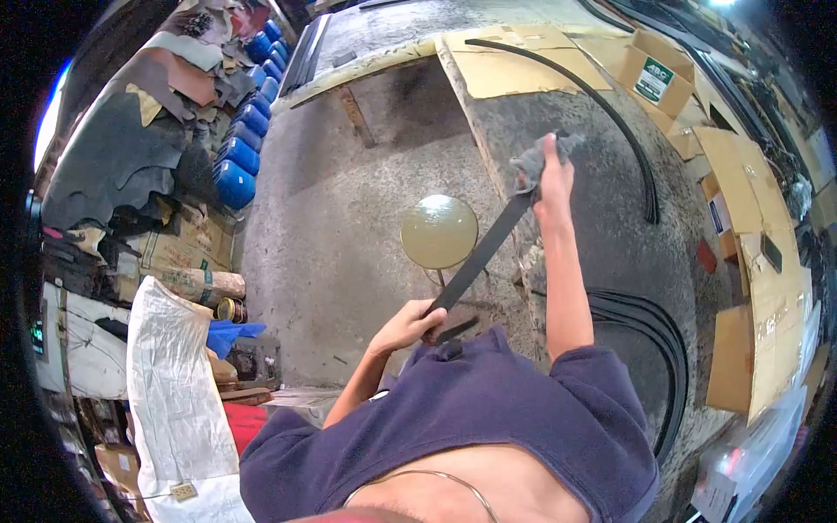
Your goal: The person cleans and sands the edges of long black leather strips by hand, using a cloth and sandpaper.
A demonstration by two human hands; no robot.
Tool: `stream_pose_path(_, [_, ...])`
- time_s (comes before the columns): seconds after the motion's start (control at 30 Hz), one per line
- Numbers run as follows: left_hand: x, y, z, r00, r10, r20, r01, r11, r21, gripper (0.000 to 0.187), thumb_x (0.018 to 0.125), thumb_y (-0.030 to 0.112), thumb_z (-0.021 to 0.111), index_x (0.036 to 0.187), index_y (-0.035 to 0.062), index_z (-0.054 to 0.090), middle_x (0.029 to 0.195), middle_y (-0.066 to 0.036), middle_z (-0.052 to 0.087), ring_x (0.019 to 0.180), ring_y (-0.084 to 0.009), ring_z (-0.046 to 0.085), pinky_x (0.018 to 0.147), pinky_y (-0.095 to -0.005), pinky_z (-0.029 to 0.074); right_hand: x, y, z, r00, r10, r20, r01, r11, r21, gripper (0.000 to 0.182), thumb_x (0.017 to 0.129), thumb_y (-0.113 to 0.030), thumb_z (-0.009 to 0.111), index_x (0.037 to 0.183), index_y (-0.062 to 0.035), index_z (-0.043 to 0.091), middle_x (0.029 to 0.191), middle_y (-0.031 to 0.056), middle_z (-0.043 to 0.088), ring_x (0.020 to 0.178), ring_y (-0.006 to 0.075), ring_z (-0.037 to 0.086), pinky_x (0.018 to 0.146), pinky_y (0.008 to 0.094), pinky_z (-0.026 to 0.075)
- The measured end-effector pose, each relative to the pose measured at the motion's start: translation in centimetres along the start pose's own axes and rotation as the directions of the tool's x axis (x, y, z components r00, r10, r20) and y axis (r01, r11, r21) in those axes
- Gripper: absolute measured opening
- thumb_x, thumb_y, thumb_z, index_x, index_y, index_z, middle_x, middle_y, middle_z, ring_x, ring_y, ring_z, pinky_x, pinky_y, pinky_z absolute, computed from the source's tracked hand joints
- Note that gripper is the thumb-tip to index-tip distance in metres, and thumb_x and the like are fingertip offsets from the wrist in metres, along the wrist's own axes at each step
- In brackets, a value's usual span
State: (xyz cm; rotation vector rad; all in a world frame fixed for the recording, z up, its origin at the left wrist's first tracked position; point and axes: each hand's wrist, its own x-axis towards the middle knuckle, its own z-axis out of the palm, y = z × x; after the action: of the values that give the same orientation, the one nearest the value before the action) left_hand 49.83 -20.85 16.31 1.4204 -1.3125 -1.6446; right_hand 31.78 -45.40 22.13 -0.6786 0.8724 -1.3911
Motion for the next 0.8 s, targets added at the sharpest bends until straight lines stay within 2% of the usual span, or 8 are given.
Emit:
stream_pose_path(0.1, [1.5,1.4,0.0,0.947,0.303,0.103,-0.292,0.95,-0.107,0.029,0.095,0.03,0.046,0.102,0.0028,0.053,0.064,-0.002,0.056,0.054,-0.0106,0.053,0.052,-0.0262,0.044,-4.5,0.0,2.3,0.998,0.046,0.034,-0.042,0.993,-0.109,0.037,0.086,-0.043,0.06,0.083,-0.0072,0.054,0.067,0.0035,0.057,0.052,0.0144,0.055,0.047,0.0275,0.044])
stream_pose_path(0.13, [2.3,2.9,0.9,0.953,0.301,-0.03,-0.29,0.88,-0.375,0.033,0.096,0.033,0.046,0.108,0.0029,0.049,0.066,-0.004,0.059,0.054,-0.012,0.055,0.051,-0.0246,0.045,-6.1,0.7,3.0,0.995,0.087,0.048,-0.081,0.991,-0.111,0.037,0.085,-0.044,0.061,0.085,-0.0074,0.054,0.067,0.0036,0.057,0.052,0.0144,0.055,0.046,0.0269,0.044])
stream_pose_path(0.4, [0.8,8.0,1.8,0.963,0.267,0.032,-0.24,0.908,-0.343,0.025,0.098,0.029,0.042,0.086,0.0072,0.042,0.058,0.003,0.038,0.044,-0.0044,0.033,0.039,-0.0212,0.028,-10.0,-4.0,4.7,0.94,0.168,0.297,-0.199,0.977,0.078,0.029,0.091,-0.036,0.051,0.08,-0.009,0.053,0.069,0.0044,0.058,0.05,0.0148,0.056,0.034,0.0267,0.04])
stream_pose_path(0.5, [-2.4,7.2,1.2,0.952,0.294,0.085,-0.25,0.906,-0.342,0.023,0.098,0.028,0.042,0.087,0.0074,0.042,0.057,0.003,0.037,0.045,-0.0047,0.034,0.039,-0.021,0.028,-9.8,-4.8,3.9,0.994,-0.097,0.06,0.096,0.995,0.026,0.032,0.089,-0.036,0.053,0.083,-0.005,0.058,0.073,0.0079,0.063,0.053,0.0182,0.059,0.04,0.0293,0.046])
stream_pose_path(0.6, [-6.2,4.9,0.4,0.97,0.207,0.131,-0.154,0.931,-0.33,0.028,0.097,0.033,0.044,0.09,0.0063,0.044,0.054,0.003,0.036,0.043,-0.0053,0.032,0.037,-0.021,0.026,-4.9,-8.3,-1.6,0.958,-0.262,-0.117,0.286,0.893,0.347,0.031,0.092,-0.031,0.042,0.077,-0.0059,0.054,0.067,0.0092,0.058,0.052,0.021,0.055,0.046,0.0333,0.046])
stream_pose_path(0.73, [-7.4,4.3,-2.9,0.851,0.521,-0.07,-0.514,0.796,-0.321,0.021,0.097,0.021,0.044,0.086,0.0032,0.049,0.063,-0.002,0.051,0.057,-0.0096,0.05,0.055,-0.0252,0.043,-6.5,-6.0,-3.3,0.631,-0.389,0.671,0.014,0.871,0.492,0.038,0.096,-0.036,0.041,0.095,0.0,0.054,0.084,0.0098,0.057,0.076,0.0181,0.056,0.065,0.0297,0.047])
stream_pose_path(0.77, [-7.7,5.4,-3.9,0.813,0.573,-0.099,-0.581,0.797,-0.162,0.022,0.095,0.022,0.049,0.089,0.0013,0.054,0.072,-0.002,0.055,0.068,-0.011,0.053,0.065,-0.0253,0.044,-11.7,-4.0,1.1,0.918,-0.216,0.332,0.126,0.954,0.271,0.043,0.095,-0.041,0.041,0.104,0.0002,0.053,0.093,0.0104,0.058,0.084,0.0192,0.056,0.072,0.0323,0.047])
stream_pose_path(0.8, [-7.7,5.8,-5.1,0.823,0.551,-0.14,-0.554,0.832,0.017,0.024,0.092,0.023,0.054,0.092,0.0005,0.059,0.087,-0.005,0.057,0.081,-0.0128,0.053,0.071,-0.0268,0.043,-16.8,-1.9,5.5,0.987,-0.111,-0.12,0.111,0.994,-0.001,0.051,0.094,-0.045,0.042,0.113,0.0004,0.052,0.102,0.0109,0.059,0.091,0.0204,0.057,0.079,0.0349,0.048])
